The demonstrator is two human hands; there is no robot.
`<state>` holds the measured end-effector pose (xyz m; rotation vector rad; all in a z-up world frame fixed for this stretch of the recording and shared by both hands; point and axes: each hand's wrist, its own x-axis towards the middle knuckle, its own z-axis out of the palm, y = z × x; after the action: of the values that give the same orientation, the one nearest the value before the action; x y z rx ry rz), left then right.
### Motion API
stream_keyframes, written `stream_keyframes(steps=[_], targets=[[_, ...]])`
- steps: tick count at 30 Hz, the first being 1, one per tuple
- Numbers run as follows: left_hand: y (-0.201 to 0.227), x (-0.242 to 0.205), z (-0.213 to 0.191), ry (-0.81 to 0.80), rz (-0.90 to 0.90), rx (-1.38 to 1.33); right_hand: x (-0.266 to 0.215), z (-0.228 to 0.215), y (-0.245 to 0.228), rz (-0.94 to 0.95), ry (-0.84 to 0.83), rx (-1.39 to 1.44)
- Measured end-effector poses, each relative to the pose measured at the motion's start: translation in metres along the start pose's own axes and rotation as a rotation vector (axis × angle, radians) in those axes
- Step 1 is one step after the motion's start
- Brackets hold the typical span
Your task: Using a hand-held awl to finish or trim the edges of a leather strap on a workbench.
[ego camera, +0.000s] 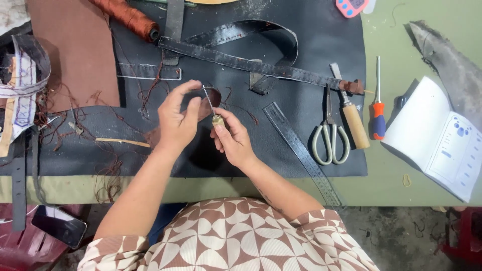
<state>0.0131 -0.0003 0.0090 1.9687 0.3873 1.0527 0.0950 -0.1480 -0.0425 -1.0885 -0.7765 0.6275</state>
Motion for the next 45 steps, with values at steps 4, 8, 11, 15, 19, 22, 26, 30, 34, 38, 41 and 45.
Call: stream_keyframes(steps=[4,8,11,15,19,22,26,30,34,38,41,45], targets=[[-0.021,-0.004,0.034,0.056,-0.137,-0.116,-0.001,-0.009,0.012,0.054,-0.003,0.038],[-0.046,-0.014,0.066,0.116,-0.235,-0.137,-0.002,-0.024,0.025,0.150,0.023,0.096],[-0.050,-0.013,0.077,0.128,-0.267,-0.138,0.001,-0.032,0.026,0.202,0.038,0.070],[-0.061,-0.013,0.083,0.144,-0.262,-0.077,0.008,-0.034,0.024,0.252,0.048,-0.019],[-0.065,-0.013,0.086,0.153,-0.261,-0.082,0.013,-0.036,0.023,0.263,0.050,-0.051],[-0.069,-0.010,0.085,0.168,-0.272,-0.148,0.017,-0.039,0.029,0.271,0.025,-0.035],[-0.075,-0.014,0.085,0.196,-0.209,-0.187,0.018,-0.042,0.036,0.265,-0.003,0.006],[-0.084,-0.017,0.086,0.188,-0.138,-0.055,0.019,-0.044,0.032,0.270,-0.001,-0.009],[-0.094,-0.024,0.089,0.152,-0.065,0.158,0.022,-0.047,0.007,0.006,0.028,-0.674],[-0.095,-0.027,0.094,0.067,0.106,0.219,0.017,-0.064,0.014,-0.026,0.038,-0.655],[-0.093,-0.028,0.094,0.030,0.148,0.234,0.004,-0.077,0.034,0.171,0.030,-0.140],[-0.095,-0.029,0.095,-0.016,0.145,0.216,0.004,-0.078,0.026,0.597,0.028,0.720]])
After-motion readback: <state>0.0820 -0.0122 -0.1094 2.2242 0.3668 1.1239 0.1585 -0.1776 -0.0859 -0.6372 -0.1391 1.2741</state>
